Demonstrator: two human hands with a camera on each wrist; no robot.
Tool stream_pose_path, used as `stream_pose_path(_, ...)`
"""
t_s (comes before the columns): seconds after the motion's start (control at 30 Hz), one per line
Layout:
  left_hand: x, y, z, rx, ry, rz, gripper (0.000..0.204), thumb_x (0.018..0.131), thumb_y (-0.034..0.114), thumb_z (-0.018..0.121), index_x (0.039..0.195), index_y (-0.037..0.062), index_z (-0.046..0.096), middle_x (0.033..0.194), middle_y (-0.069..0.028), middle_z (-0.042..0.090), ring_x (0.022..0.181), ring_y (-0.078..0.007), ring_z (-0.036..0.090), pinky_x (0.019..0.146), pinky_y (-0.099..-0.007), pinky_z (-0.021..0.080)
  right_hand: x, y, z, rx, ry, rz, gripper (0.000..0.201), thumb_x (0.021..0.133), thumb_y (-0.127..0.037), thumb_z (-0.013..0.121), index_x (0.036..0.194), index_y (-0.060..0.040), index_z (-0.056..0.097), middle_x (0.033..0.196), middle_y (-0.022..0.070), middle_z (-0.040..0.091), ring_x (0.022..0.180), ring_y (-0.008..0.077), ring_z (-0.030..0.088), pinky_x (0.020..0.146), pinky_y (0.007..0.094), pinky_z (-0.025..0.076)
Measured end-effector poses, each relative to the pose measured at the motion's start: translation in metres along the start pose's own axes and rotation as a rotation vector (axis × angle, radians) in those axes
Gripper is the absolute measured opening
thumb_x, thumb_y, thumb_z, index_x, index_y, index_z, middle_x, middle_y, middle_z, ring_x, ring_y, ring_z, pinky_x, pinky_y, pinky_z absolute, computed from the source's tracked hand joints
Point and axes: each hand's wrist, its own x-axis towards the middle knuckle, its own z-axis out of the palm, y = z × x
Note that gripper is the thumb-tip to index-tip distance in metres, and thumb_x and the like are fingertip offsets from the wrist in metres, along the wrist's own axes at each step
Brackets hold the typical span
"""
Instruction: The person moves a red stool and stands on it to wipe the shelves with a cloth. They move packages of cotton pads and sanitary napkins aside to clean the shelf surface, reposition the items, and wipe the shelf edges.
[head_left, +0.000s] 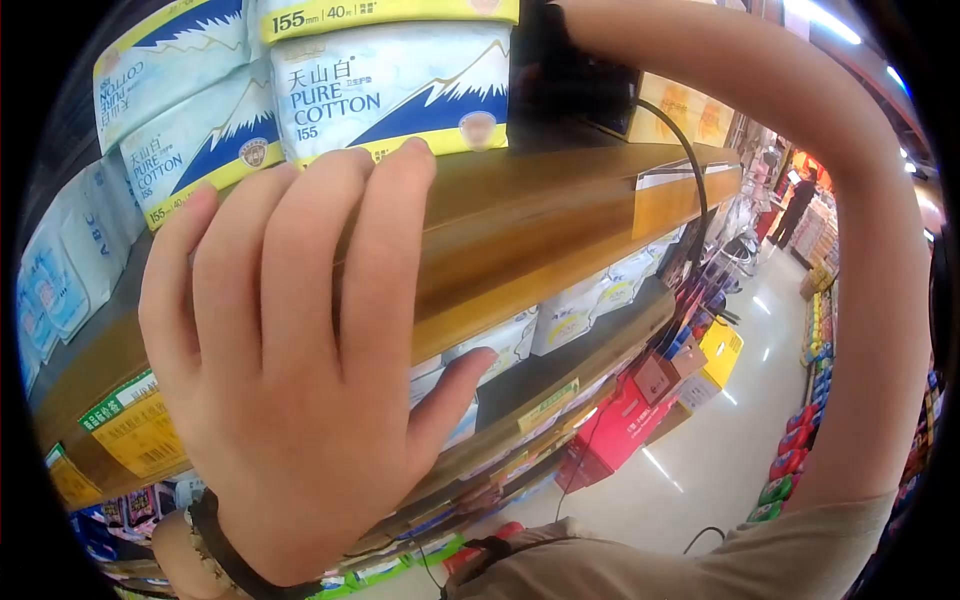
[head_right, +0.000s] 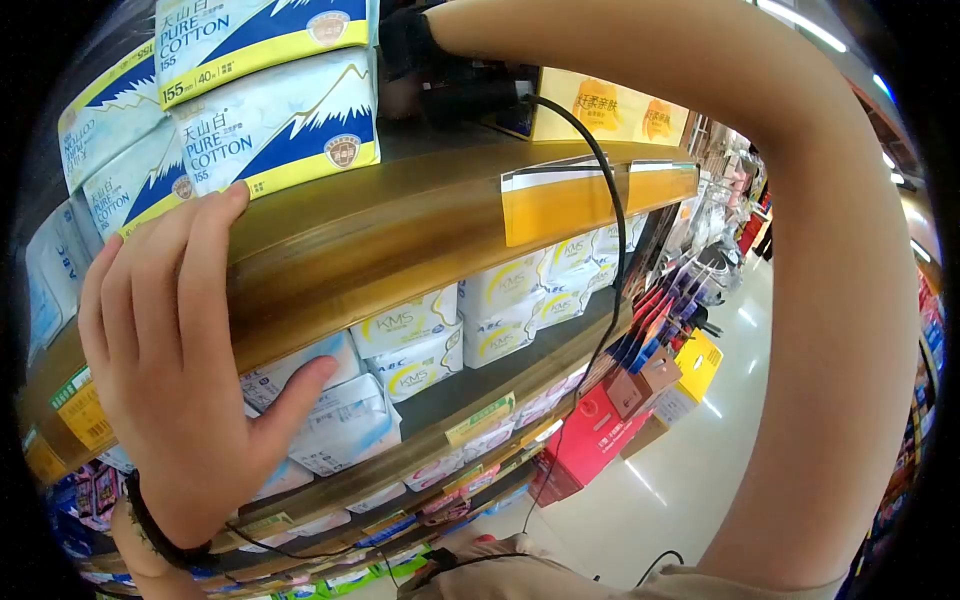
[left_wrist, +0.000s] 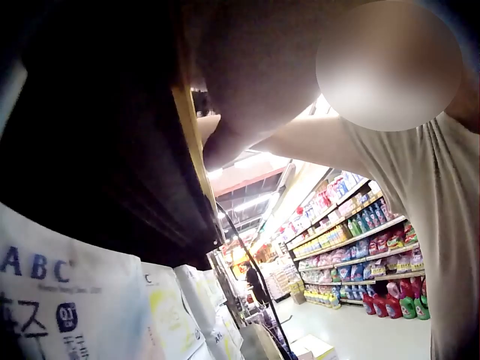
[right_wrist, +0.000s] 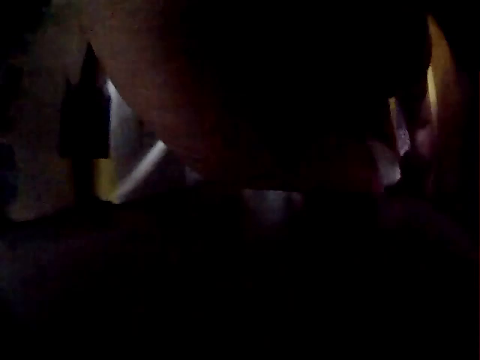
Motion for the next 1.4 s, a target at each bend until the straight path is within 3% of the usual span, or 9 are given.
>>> stream_pose_path(0.5,-0.004,-0.003,0.005,-0.094,0.024,-0.073,0.073,0.063,0.034,0.068,0.124,0.0048,0.041,0.115,-0.0110,0.047,0.110,-0.0275,0.042,0.099,-0.0431,0.026,-0.016,0.002,0.006,-0.022,0.051,0.076,0.028,0.072,-0.013,0.052,0.093,0.0048,0.057,0.077,0.0177,0.059,0.067,0.0243,0.052,0.062,0.0339,0.042)
stream_pose_path(1.0,-0.004,-0.003,0.001,-0.095,0.016,-0.077,0.072,0.063,0.027,0.070,0.125,0.0043,0.040,0.118,-0.0124,0.045,0.111,-0.0291,0.041,0.100,-0.0429,0.026,-0.006,0.009,0.006,-0.012,-0.049,0.089,0.032,0.073,-0.011,0.051,0.101,0.0033,0.055,0.084,0.0201,0.060,0.072,0.0250,0.053,0.066,0.0342,0.043)
stream_pose_path(1.23,-0.003,-0.003,0.003,-0.069,0.001,-0.046,0.073,0.066,0.026,0.068,0.128,0.0040,0.036,0.121,-0.0136,0.044,0.113,-0.0312,0.040,0.098,-0.0432,0.028,-0.016,0.022,0.005,0.072,-0.247,-0.043,0.034,0.073,-0.010,0.051,0.104,0.0027,0.054,0.088,0.0212,0.060,0.074,0.0253,0.053,0.068,0.0343,0.043)
stream_pose_path(1.3,-0.005,-0.003,0.005,-0.009,-0.052,-0.057,0.071,0.069,0.024,0.065,0.130,0.0063,0.034,0.125,-0.0133,0.042,0.116,-0.0312,0.039,0.095,-0.0427,0.031,0.001,0.037,0.017,0.266,-0.354,-0.134,0.036,0.073,-0.014,0.055,0.103,0.0049,0.054,0.091,0.0206,0.059,0.079,0.0255,0.054,0.070,0.0342,0.044)
stream_pose_path(1.37,-0.008,-0.004,0.007,0.032,-0.101,-0.063,0.069,0.073,0.023,0.063,0.133,0.0088,0.031,0.130,-0.0128,0.039,0.118,-0.0308,0.039,0.092,-0.0422,0.035,0.038,0.047,0.028,-0.029,-0.305,-0.455,0.039,0.074,-0.018,0.058,0.104,0.0068,0.053,0.092,0.0183,0.059,0.083,0.0257,0.055,0.071,0.0352,0.044)
stream_pose_path(1.4,-0.008,-0.004,0.008,0.016,-0.112,-0.080,0.070,0.073,0.022,0.062,0.133,0.0094,0.029,0.131,-0.0128,0.037,0.118,-0.0306,0.040,0.092,-0.0416,0.036,-0.008,0.013,-0.001,0.158,-0.411,-0.121,0.039,0.074,-0.018,0.059,0.103,0.0073,0.053,0.095,0.0178,0.058,0.085,0.0269,0.055,0.072,0.0370,0.045)
